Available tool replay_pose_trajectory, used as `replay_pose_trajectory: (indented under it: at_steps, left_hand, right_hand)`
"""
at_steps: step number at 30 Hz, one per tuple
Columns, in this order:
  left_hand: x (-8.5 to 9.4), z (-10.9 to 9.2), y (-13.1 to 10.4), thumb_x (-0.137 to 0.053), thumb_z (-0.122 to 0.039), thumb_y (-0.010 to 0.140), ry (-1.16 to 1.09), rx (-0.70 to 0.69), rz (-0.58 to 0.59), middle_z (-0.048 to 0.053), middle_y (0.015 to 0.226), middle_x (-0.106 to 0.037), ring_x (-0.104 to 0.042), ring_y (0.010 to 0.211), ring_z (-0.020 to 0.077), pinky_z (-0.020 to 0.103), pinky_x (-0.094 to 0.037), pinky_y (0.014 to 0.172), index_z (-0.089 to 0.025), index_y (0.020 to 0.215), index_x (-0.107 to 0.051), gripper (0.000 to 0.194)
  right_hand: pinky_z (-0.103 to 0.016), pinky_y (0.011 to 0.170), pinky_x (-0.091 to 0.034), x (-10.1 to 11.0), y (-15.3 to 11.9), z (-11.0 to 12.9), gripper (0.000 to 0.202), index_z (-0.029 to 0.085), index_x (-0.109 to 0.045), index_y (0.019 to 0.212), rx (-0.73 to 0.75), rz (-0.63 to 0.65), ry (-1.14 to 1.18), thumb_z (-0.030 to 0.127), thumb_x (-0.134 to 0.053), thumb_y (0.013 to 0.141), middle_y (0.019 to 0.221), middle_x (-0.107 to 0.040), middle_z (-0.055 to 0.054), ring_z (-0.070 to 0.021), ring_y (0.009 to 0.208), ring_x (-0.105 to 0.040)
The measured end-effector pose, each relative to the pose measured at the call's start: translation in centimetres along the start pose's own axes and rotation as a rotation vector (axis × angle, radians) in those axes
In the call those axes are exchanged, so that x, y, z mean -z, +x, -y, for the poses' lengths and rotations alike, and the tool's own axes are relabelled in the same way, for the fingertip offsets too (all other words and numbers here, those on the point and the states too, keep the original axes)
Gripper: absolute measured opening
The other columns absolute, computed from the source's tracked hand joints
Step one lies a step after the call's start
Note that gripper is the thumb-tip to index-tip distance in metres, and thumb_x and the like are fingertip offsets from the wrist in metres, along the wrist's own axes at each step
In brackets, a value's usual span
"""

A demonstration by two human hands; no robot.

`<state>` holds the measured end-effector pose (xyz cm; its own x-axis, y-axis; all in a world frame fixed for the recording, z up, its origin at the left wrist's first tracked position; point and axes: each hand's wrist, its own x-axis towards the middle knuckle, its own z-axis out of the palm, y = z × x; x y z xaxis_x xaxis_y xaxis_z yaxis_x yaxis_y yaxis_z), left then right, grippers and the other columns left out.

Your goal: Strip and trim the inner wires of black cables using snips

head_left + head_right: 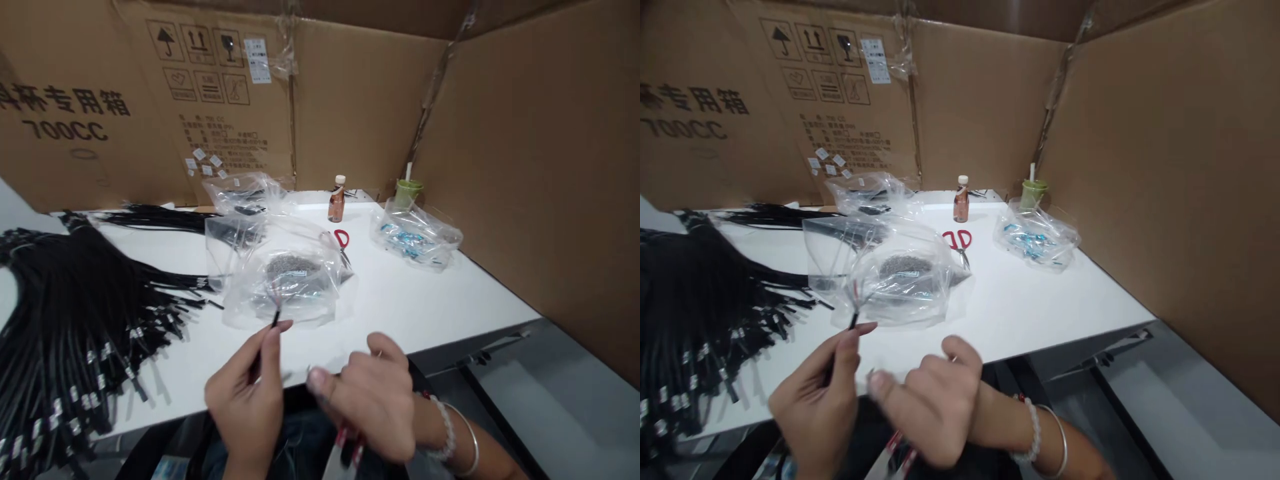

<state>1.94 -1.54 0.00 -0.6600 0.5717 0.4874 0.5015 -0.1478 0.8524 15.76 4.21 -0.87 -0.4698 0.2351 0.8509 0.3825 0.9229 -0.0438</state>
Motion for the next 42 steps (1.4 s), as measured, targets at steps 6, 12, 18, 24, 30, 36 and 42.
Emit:
replay_pose_trajectory:
  at_steps: [6, 12, 18, 24, 30, 36, 42]
  left_hand:
    - [1.8, 1.7, 2.8, -0.072, -0.046, 0.079, -0.367, 0.269, -0.009, -0.005, 0.050, -0.038, -0.031, 0.050, 0.0083, 0.022, -0.025, 0.045, -0.018, 0.075, -0.074, 0.028]
    - [1.7, 3.3, 3.5, -0.081, -0.059, 0.061, -0.407, 0.426, 0.114, -0.001, 0.060, -0.057, -0.036, 0.051, 0.0079, 0.020, -0.031, 0.045, -0.018, 0.069, -0.072, 0.042]
    - [1.5, 3.3, 3.6, -0.072, -0.062, 0.070, -0.330, 0.376, 0.233, -0.001, 0.062, -0.053, -0.031, 0.050, 0.0072, 0.021, -0.027, 0.046, -0.018, 0.071, -0.070, 0.044]
    - [0.2, 1.3, 2.3, -0.062, -0.062, 0.079, -0.311, 0.339, 0.322, -0.006, 0.051, -0.025, -0.024, 0.049, 0.0093, 0.024, -0.020, 0.047, -0.018, 0.071, -0.069, 0.045]
    - [-1.1, -1.4, 0.8, -0.059, -0.046, 0.083, -0.169, 0.221, 0.426, -0.003, 0.051, -0.040, -0.030, 0.051, 0.0117, 0.026, -0.031, 0.054, -0.020, 0.064, -0.071, 0.034]
    - [-2.0, -1.7, 0.3, -0.059, -0.047, 0.083, -0.173, 0.257, 0.480, -0.003, 0.052, -0.042, -0.028, 0.050, 0.0110, 0.026, -0.024, 0.051, -0.020, 0.062, -0.068, 0.036]
    - [-2.8, -1.9, -0.1, -0.057, -0.046, 0.084, -0.123, 0.267, 0.350, -0.003, 0.053, -0.040, -0.030, 0.052, 0.0119, 0.025, -0.028, 0.053, -0.020, 0.065, -0.067, 0.033]
  right_hand:
    - [-0.037, 0.074, -0.041, 2.7, 1.0, -14.9, 0.019, 0.014, -0.066, 0.095, -0.529, -0.268, -0.434, 0.024, -0.051, 0.093, 0.060, -0.055, 0.000, -0.0156, 0.058, -0.047]
    - [-0.036, 0.078, -0.054, 4.3, 3.5, -26.0, 0.026, 0.013, -0.062, 0.108, -0.826, -0.048, -0.378, 0.037, -0.058, 0.097, 0.103, -0.064, -0.006, -0.0172, 0.088, -0.063]
    - [-0.029, 0.067, -0.053, 5.9, 4.7, -24.6, 0.020, 0.015, -0.063, 0.093, -0.899, -0.083, -0.113, 0.034, -0.060, 0.096, 0.089, -0.064, -0.003, -0.0134, 0.074, -0.061]
    - [-0.026, 0.050, -0.037, 2.9, 4.1, -10.9, 0.041, 0.018, -0.075, 0.079, -0.726, 0.061, 0.410, 0.054, -0.058, 0.090, 0.061, -0.054, -0.001, -0.0137, 0.058, -0.051]
    - [-0.020, 0.045, -0.022, -0.8, 4.1, -4.2, 0.060, 0.014, -0.071, 0.118, -0.829, 0.339, 1.381, 0.053, -0.078, 0.073, 0.050, -0.028, 0.009, -0.0058, 0.048, -0.021]
    - [-0.025, 0.057, -0.040, -1.1, 4.0, -5.6, 0.026, 0.019, -0.078, 0.073, -0.880, 0.118, 1.506, 0.045, -0.082, 0.072, 0.061, -0.061, -0.001, -0.0111, 0.058, -0.049]
    - [-0.028, 0.074, -0.046, -0.8, 4.1, -5.0, 0.018, 0.023, -0.080, 0.085, -0.789, 0.011, 1.361, 0.038, -0.069, 0.086, 0.079, -0.072, -0.003, -0.0155, 0.078, -0.061]
